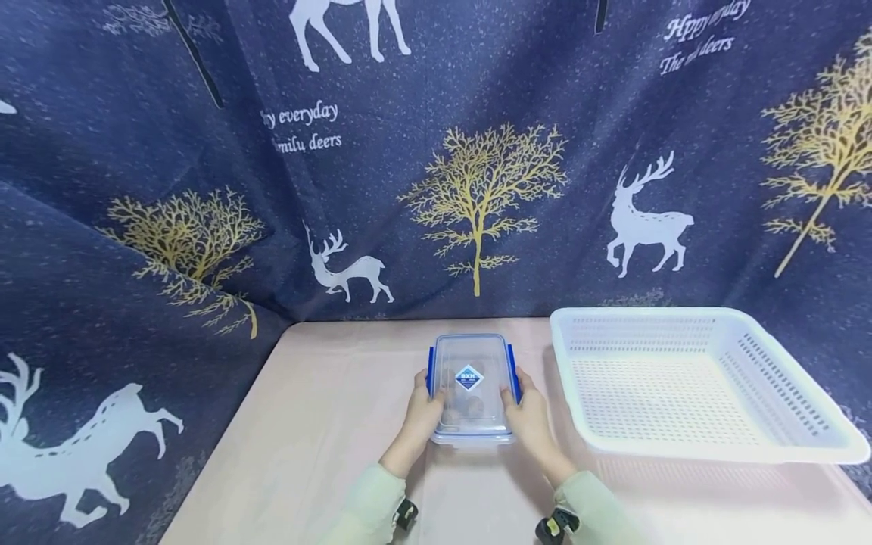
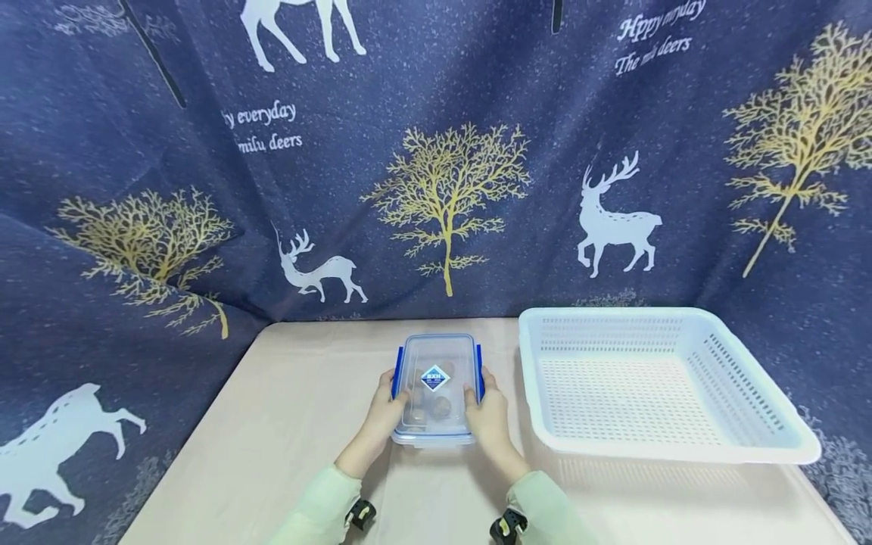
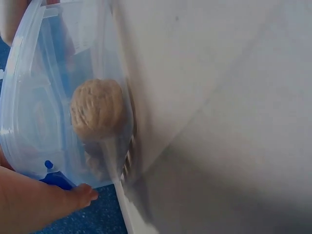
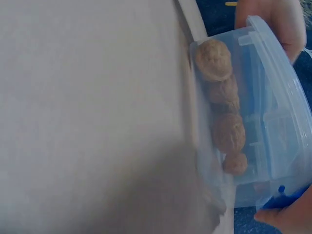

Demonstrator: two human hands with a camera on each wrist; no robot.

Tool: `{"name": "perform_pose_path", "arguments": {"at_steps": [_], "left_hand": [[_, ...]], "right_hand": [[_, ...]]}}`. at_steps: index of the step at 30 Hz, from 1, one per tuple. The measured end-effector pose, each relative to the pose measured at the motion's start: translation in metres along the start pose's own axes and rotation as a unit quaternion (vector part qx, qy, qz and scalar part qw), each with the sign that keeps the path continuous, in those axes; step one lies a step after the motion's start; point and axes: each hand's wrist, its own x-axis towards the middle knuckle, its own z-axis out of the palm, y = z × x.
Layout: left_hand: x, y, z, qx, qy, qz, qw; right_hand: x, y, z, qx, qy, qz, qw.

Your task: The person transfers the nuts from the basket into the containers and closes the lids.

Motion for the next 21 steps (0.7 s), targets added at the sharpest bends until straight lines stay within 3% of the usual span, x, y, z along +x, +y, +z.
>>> {"name": "perform_pose_path", "arguments": {"at_steps": [5, 9, 16, 21], "left_hand": [[0.001, 0.002, 0.002, 0.018, -0.003, 0.025, 0.9995], [0.002, 0.004, 0.003, 0.032, -0.007, 0.022, 0.9992], [0.001, 0.003, 0.002, 0.029, -0.005, 0.016, 0.9994], [-0.004, 0.006, -0.004, 0.065, 0.011, 0.037, 0.9971]], "right_hand": [[0.005, -0.001, 0.004, -0.021, 0.015, -0.029, 0.9993], [0.007, -0.002, 0.003, -0.024, 0.01, -0.033, 0.9991], [0.005, -0.003, 0.0, -0.049, -0.026, -0.031, 0.998], [0.0, -0.01, -0.007, -0.087, -0.058, -0.056, 0.9929]]}}
